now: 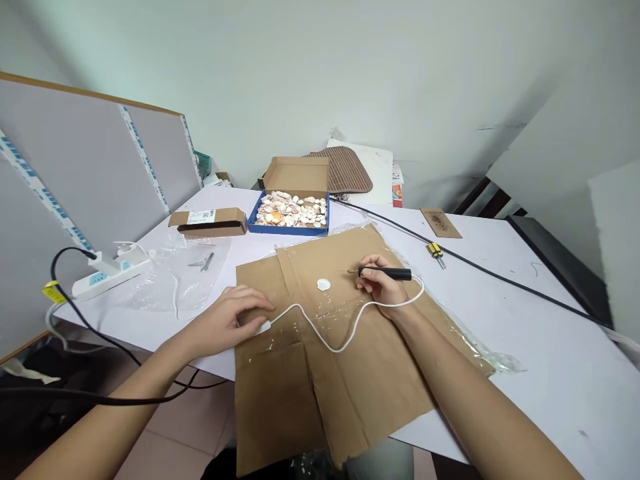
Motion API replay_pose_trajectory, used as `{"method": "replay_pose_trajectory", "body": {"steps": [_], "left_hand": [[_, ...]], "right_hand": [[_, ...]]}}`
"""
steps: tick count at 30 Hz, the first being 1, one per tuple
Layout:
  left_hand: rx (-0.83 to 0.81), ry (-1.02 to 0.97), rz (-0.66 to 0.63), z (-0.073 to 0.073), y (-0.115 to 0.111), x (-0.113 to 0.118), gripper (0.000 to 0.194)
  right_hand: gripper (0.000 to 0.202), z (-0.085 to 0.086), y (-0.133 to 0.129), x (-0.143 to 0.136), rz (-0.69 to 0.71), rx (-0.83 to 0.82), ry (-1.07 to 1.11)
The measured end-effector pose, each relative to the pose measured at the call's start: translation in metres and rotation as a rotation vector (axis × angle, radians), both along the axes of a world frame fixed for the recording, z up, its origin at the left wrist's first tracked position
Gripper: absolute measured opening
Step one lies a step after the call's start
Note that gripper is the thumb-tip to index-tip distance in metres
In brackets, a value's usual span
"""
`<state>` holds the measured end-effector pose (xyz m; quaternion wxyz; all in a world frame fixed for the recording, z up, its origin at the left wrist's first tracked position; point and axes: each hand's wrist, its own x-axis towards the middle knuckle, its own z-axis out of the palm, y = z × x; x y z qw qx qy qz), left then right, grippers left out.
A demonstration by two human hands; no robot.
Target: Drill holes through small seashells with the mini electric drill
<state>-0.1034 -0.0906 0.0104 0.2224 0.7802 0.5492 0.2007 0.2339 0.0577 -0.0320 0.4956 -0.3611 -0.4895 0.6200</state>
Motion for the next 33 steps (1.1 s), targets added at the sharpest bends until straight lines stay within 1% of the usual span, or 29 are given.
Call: {"method": "replay_pose_trajectory", "body": {"steps": [3,5,6,8,10,11,13,15,16,19,23,27,30,32,33], "left_hand": [[0.016,-0.007,-0.063,0.011,0.037,0.015,0.033],[0.029,-0.001,-0.101,0.012,0.065,0.031,0.033],[0.033,0.004,-0.128,0.01,0.078,0.04,0.034],[0.039,0.012,-0.183,0.001,0.098,0.057,0.04],[0.038,0.013,-0.215,-0.012,0.111,0.07,0.049],[0.043,0.015,-0.223,-0.018,0.115,0.074,0.047],[0.067,0.011,-0.239,-0.028,0.118,0.079,0.035],[0.11,-0.006,-0.237,-0.032,0.116,0.08,0.026],[0.136,-0.019,-0.23,-0.033,0.115,0.079,0.025],[0.228,-0.059,-0.194,-0.033,0.112,0.078,0.027],[0.347,-0.094,-0.143,-0.034,0.114,0.076,0.03],[0.45,-0.112,-0.136,-0.037,0.115,0.071,0.037],[0.552,-0.163,-0.125,-0.035,0.111,0.071,0.035],[0.712,-0.276,-0.102,-0.029,0.109,0.073,0.028],[0.762,-0.323,-0.103,-0.025,0.107,0.075,0.026]], "right_hand": [[0.02,0.001,0.0,0.0,-0.006,-0.005,-0.004],[0.022,0.002,0.0,0.002,-0.009,-0.009,-0.013],[0.023,0.002,-0.001,0.002,-0.011,-0.01,-0.018],[0.025,0.004,-0.001,0.003,-0.007,-0.012,-0.027],[0.025,0.006,-0.002,0.004,0.006,-0.011,-0.028],[0.025,0.008,-0.002,0.004,0.012,-0.01,-0.025],[0.025,0.011,-0.002,0.004,0.016,-0.004,-0.013],[0.026,0.013,-0.003,0.004,0.011,0.003,-0.003],[0.027,0.014,-0.003,0.004,0.007,0.006,0.002],[0.025,0.014,-0.003,0.004,-0.003,0.012,0.018],[0.021,0.013,-0.003,0.006,-0.004,0.005,0.043],[0.022,0.015,-0.004,0.009,0.013,0.016,0.055],[0.025,0.017,-0.007,0.011,0.021,0.034,0.047],[0.027,0.016,-0.009,0.013,0.023,0.045,0.041],[0.027,0.014,-0.01,0.015,0.024,0.047,0.041]]}}
